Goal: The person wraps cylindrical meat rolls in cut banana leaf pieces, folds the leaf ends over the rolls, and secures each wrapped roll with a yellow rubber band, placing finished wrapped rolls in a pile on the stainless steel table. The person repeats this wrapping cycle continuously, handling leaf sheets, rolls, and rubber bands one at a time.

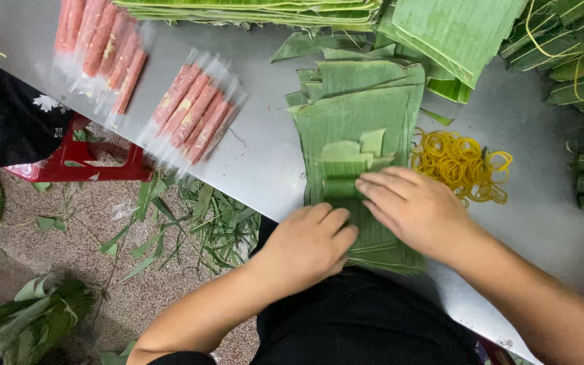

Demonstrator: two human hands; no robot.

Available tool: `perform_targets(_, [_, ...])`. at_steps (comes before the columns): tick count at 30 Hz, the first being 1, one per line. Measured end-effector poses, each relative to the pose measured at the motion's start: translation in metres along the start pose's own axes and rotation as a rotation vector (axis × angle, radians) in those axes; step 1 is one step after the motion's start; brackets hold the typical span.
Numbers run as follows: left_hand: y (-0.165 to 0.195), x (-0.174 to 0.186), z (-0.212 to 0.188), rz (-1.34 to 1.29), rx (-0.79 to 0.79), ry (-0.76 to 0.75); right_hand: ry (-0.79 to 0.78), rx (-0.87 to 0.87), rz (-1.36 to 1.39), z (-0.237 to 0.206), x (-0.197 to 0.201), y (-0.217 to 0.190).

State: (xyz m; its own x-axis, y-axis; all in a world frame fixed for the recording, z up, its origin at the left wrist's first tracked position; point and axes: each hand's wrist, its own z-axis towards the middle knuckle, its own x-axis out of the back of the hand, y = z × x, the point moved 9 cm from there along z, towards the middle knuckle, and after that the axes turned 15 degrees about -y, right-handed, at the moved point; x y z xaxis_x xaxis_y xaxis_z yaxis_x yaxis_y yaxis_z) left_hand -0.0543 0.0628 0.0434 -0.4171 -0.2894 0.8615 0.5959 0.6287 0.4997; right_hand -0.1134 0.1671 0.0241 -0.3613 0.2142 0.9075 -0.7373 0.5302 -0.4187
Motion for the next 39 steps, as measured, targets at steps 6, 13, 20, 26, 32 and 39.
perform_targets(6, [0.017, 0.003, -0.012, 0.298, -0.074, 0.117, -0.094, 0.039, 0.116, -0.011, 0.002, -0.01])
perform_targets(13, [-0.068, 0.005, 0.015, -0.362, 0.231, 0.179, -0.103, -0.188, 0.327, -0.001, -0.008, 0.03])
perform_targets(20, [-0.065, 0.029, 0.02, -0.094, 0.158, 0.305, -0.035, 0.007, 0.007, -0.001, -0.002, -0.006])
perform_targets(26, [-0.061, 0.012, 0.023, -0.239, 0.063, 0.091, -0.118, -0.119, 0.16, 0.011, -0.007, 0.012])
perform_targets(32, [-0.099, 0.016, 0.038, -0.369, 0.095, 0.146, -0.029, -0.102, 0.258, 0.022, 0.008, 0.034])
perform_targets(39, [-0.07, 0.019, 0.039, -0.101, -0.104, 0.167, 0.026, -0.081, -0.077, 0.023, 0.018, 0.01])
